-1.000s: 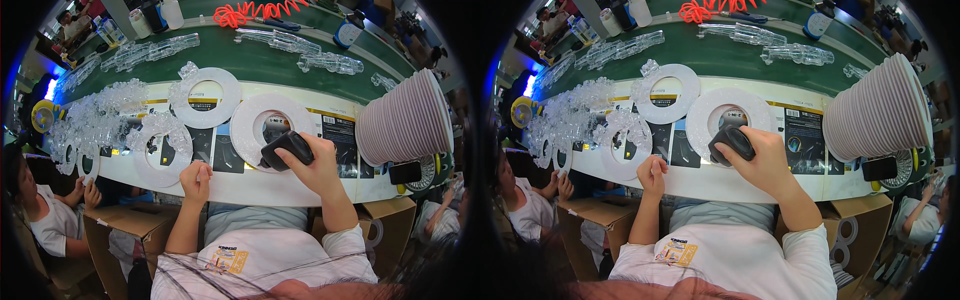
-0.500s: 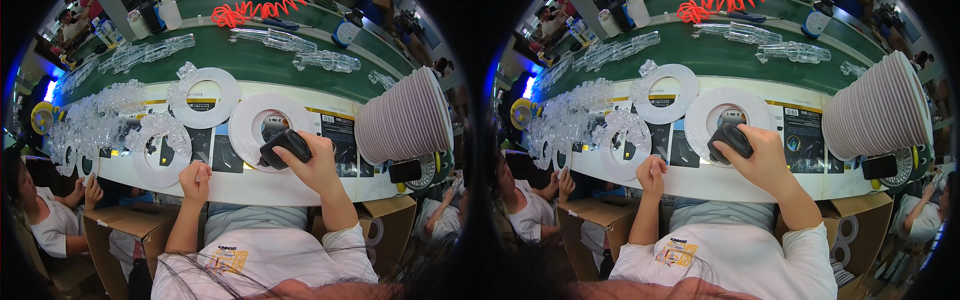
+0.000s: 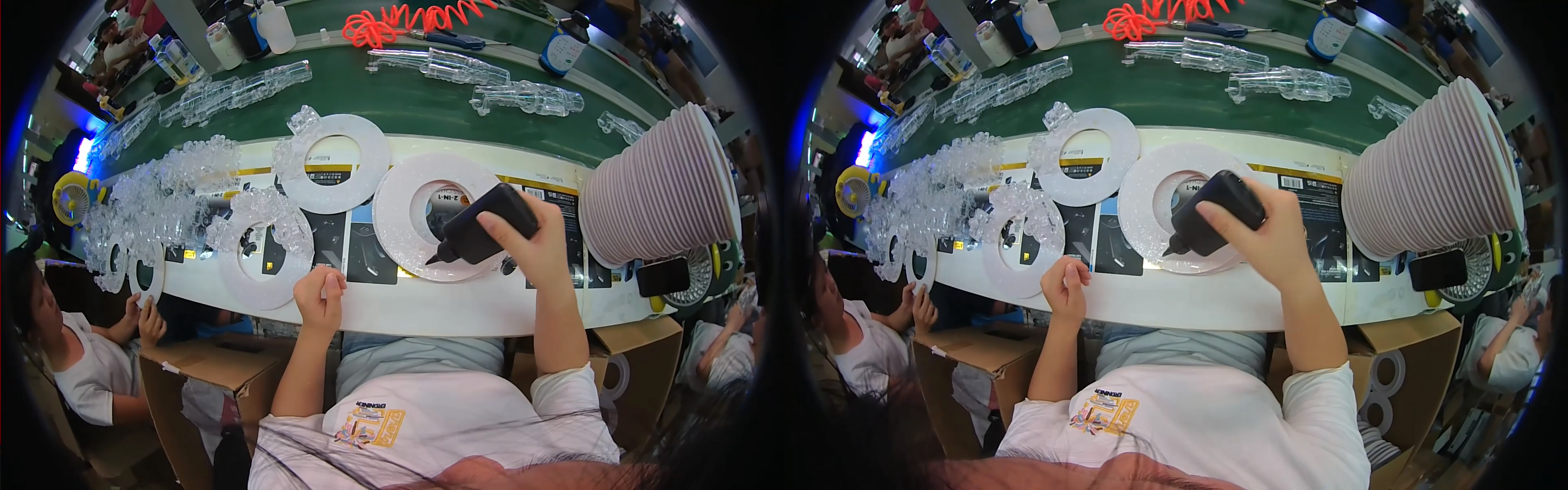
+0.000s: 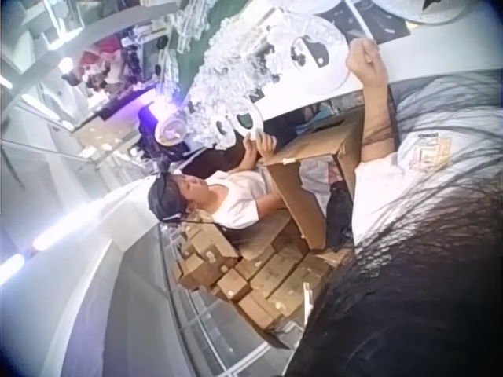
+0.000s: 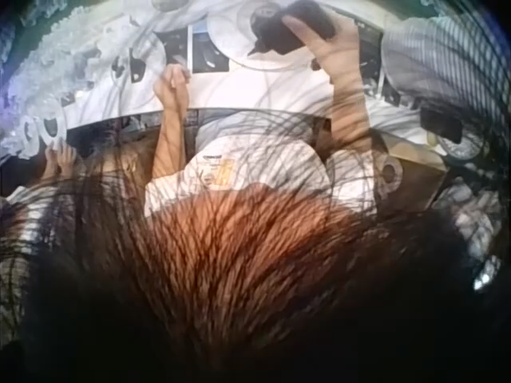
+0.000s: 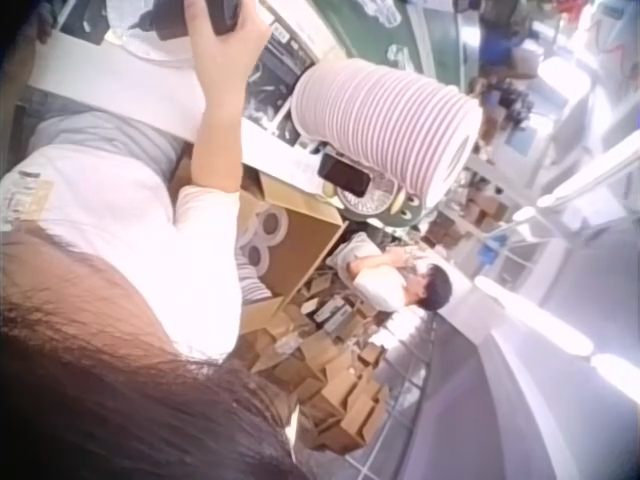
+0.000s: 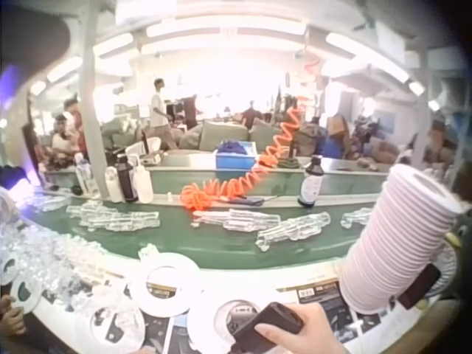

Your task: Assembling circular LED light components and diffusers on a factory assembly line.

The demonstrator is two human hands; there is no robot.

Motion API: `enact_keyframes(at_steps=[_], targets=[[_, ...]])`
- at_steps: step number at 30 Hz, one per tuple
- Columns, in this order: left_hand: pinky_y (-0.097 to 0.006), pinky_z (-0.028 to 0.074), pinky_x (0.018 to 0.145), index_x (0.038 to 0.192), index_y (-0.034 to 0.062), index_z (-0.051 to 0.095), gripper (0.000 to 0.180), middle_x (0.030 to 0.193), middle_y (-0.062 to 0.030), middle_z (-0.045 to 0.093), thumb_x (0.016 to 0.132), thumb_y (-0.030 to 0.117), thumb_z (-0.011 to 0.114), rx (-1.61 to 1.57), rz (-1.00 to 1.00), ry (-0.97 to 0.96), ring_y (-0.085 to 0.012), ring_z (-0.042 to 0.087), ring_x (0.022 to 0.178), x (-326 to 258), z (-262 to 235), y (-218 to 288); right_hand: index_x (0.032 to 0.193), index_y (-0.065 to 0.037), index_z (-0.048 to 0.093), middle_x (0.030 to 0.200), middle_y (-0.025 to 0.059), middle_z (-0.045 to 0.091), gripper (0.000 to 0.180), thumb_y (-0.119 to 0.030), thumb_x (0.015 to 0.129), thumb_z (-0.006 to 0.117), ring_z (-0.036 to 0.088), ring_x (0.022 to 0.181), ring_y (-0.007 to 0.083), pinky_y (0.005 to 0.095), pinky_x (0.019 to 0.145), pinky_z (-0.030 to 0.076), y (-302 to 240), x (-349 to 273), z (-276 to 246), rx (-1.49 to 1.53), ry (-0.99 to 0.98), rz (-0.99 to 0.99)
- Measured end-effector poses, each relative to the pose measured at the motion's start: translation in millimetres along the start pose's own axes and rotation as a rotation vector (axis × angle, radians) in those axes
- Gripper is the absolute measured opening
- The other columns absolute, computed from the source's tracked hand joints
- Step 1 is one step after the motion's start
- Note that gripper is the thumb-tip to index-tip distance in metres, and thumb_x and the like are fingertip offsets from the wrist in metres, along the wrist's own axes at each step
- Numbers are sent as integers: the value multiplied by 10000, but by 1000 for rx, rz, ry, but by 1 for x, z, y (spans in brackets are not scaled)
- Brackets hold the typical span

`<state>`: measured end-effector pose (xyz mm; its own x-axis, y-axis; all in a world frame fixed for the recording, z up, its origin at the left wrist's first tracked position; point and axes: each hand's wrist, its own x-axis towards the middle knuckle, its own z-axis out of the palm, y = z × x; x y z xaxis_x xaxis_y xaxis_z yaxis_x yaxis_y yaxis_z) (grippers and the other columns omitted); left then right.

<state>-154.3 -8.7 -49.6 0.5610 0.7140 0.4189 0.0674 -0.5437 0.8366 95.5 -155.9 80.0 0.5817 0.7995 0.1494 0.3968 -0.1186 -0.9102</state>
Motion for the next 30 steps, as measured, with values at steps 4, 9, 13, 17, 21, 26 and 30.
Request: enact_keyframes(at_steps=[4, 9, 13, 17, 21, 26, 30], targets=[[-235, 360, 466, 679, -5, 524, 364, 586, -55, 508, 961, 189, 402, -5, -21, 4, -111, 480, 497, 1, 2, 4, 831, -3, 643, 670, -9, 577, 265, -258, 804, 711, 498, 581, 47, 201, 517, 387, 16, 12, -25, 206, 130, 126], [-235, 354, 464, 673, -2, 523, 373, 580, -51, 504, 964, 193, 395, -2, -28, 7, -108, 477, 494, 2, 3, 6, 912, -39, 591, 631, -19, 555, 260, -285, 856, 652, 442, 461, 33, 184, 407, 313, 43, 32, -46, 544, 339, 235], [-266, 365, 453, 651, 6, 519, 332, 573, -61, 513, 941, 144, 432, 2, -36, 36, -145, 491, 478, 0, 2, 3, 884, -55, 587, 584, 0, 514, 239, -293, 896, 609, 359, 405, 57, 196, 405, 281, 80, 46, -54, 1032, 307, 279], [-270, 360, 457, 644, 3, 518, 336, 575, -62, 514, 940, 139, 434, 27, -25, 28, -146, 485, 482, 0, 4, 5, 830, -53, 556, 525, -16, 380, 291, -329, 918, 572, 304, 406, 60, 193, 406, 240, 100, 48, -51, 1449, 320, 448], [-244, 334, 480, 660, 9, 511, 401, 570, -50, 498, 975, 217, 373, 64, -19, 43, -112, 459, 502, 2, 6, 8, 781, -47, 481, 539, -16, 324, 346, -352, 930, 548, 301, 434, 60, 190, 414, 250, 115, 48, -49, 1659, 241, 443], [-254, 324, 479, 655, 14, 507, 409, 569, -51, 505, 975, 221, 359, 87, 21, 56, -117, 449, 498, 12, 11, 15, 778, -53, 435, 555, -15, 308, 376, -380, 943, 522, 301, 448, 60, 189, 418, 257, 123, 49, -50, 1707, 260, 425], [-251, 315, 481, 659, 13, 508, 400, 561, -47, 504, 971, 212, 357, 80, 50, 115, -118, 448, 498, 34, 22, 23, 782, -53, 434, 559, -14, 309, 402, -413, 938, 518, 305, 458, 60, 188, 423, 262, 122, 49, -49, 1744, 248, 404]])
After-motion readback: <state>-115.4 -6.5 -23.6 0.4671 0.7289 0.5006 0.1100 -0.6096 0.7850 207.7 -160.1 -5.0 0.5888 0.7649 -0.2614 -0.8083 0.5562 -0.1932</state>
